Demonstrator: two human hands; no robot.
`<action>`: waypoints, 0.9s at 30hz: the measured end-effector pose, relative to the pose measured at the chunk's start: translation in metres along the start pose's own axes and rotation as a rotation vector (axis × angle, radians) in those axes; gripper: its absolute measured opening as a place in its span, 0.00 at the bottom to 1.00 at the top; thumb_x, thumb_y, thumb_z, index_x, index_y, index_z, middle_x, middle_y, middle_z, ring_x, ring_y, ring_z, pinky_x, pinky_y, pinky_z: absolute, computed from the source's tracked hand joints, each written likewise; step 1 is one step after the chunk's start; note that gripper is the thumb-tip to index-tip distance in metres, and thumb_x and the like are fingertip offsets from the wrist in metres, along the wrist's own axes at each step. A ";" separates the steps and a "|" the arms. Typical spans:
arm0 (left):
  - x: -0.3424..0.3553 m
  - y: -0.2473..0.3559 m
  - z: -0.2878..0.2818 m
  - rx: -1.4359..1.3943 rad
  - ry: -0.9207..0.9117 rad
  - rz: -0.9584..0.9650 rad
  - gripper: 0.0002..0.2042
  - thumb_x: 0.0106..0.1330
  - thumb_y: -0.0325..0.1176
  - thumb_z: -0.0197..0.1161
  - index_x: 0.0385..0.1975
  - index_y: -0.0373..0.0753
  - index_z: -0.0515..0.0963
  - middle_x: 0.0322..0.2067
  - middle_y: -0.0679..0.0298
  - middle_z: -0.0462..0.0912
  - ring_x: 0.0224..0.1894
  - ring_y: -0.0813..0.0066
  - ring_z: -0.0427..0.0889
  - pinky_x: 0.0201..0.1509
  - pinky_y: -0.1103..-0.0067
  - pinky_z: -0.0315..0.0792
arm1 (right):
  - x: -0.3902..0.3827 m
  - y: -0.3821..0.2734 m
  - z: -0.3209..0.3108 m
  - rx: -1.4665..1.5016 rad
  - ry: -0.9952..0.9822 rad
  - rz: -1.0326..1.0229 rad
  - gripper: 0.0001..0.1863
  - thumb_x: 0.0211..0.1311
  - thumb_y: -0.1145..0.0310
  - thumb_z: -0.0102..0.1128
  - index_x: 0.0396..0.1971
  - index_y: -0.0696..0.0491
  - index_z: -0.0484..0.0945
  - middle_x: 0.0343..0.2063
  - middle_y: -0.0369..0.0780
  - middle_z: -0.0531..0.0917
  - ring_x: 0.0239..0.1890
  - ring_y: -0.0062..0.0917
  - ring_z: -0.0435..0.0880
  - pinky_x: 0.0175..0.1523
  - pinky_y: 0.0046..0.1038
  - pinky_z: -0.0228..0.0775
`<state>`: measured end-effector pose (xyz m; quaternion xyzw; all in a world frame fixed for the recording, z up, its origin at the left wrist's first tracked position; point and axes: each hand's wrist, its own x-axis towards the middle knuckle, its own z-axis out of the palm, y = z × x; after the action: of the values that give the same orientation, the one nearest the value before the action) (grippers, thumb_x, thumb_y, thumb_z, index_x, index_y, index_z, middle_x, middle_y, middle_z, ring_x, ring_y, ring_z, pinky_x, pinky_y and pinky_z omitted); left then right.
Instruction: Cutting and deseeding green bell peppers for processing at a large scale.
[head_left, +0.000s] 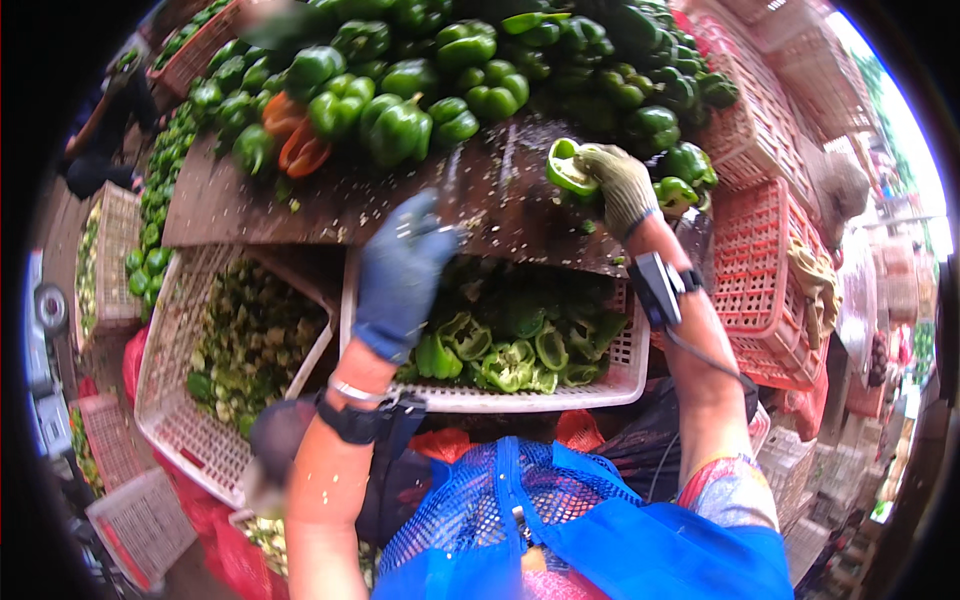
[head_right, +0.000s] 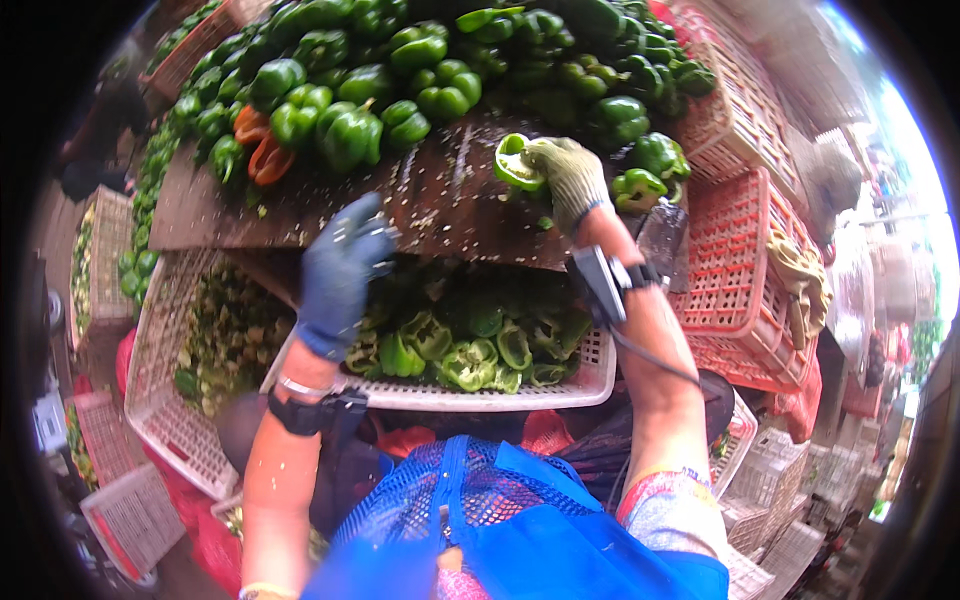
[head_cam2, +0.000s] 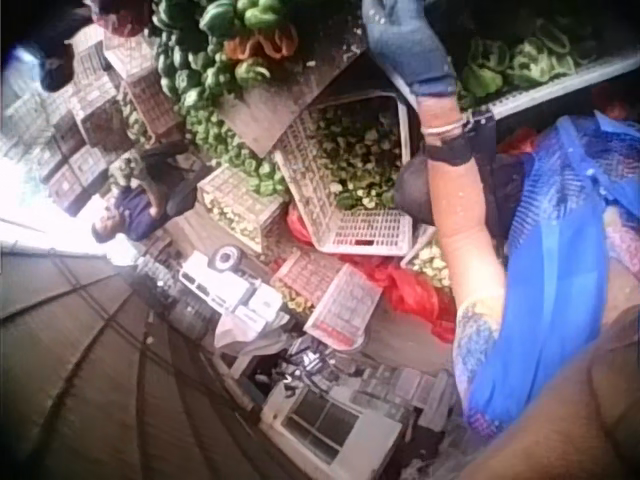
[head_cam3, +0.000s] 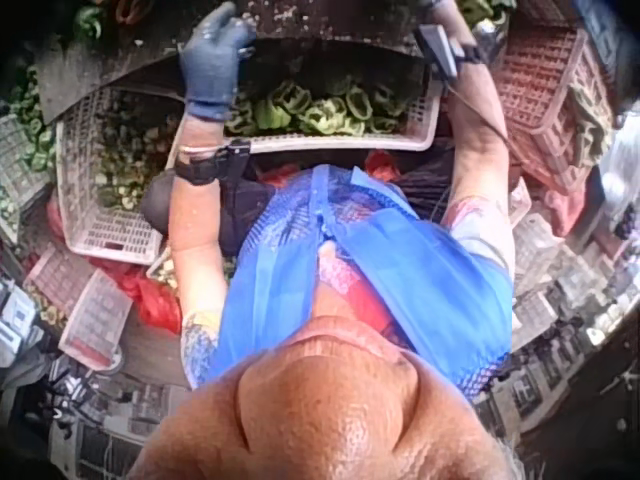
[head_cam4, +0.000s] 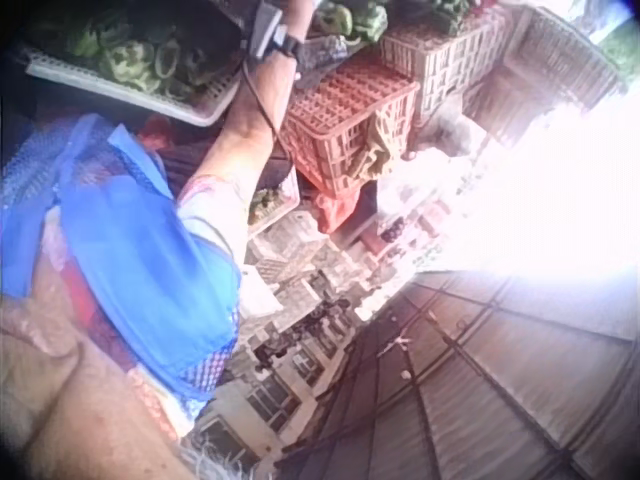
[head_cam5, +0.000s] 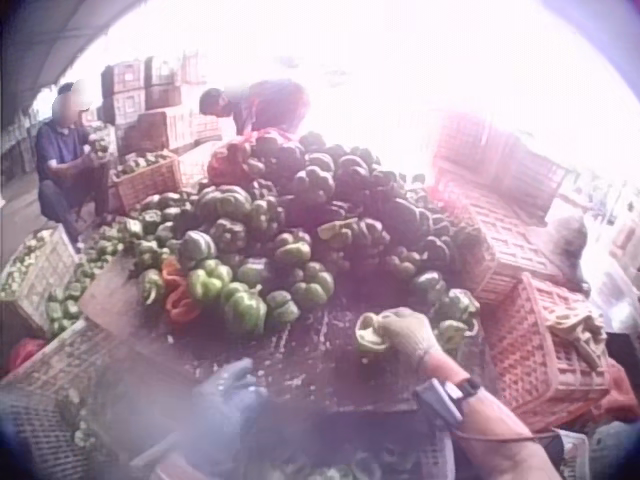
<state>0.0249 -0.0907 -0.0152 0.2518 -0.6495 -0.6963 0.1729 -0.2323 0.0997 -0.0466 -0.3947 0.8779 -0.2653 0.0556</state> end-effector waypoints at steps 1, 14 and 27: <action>0.000 0.002 0.009 0.149 -0.045 0.042 0.27 0.67 0.34 0.63 0.64 0.31 0.69 0.48 0.58 0.83 0.46 0.76 0.83 0.50 0.79 0.78 | -0.015 -0.020 0.013 0.540 0.034 0.136 0.14 0.61 0.65 0.61 0.47 0.49 0.81 0.44 0.42 0.85 0.43 0.35 0.85 0.49 0.34 0.79; -0.023 0.001 0.020 0.036 0.089 0.277 0.09 0.65 0.34 0.64 0.38 0.36 0.79 0.34 0.56 0.83 0.34 0.65 0.84 0.40 0.72 0.77 | -0.106 -0.203 0.015 0.792 0.139 0.086 0.31 0.57 0.71 0.68 0.62 0.57 0.70 0.50 0.42 0.81 0.52 0.21 0.79 0.57 0.24 0.74; -0.031 -0.002 0.012 0.118 -0.053 0.160 0.12 0.56 0.32 0.68 0.39 0.37 0.83 0.35 0.53 0.85 0.39 0.57 0.85 0.44 0.69 0.79 | -0.105 -0.171 0.032 1.106 0.046 0.016 0.13 0.58 0.74 0.62 0.44 0.60 0.81 0.47 0.42 0.83 0.46 0.25 0.83 0.51 0.28 0.78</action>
<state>0.0435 -0.0629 -0.0125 0.1905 -0.7118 -0.6472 0.1955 -0.0369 0.0685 0.0014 -0.2939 0.6117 -0.6951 0.2373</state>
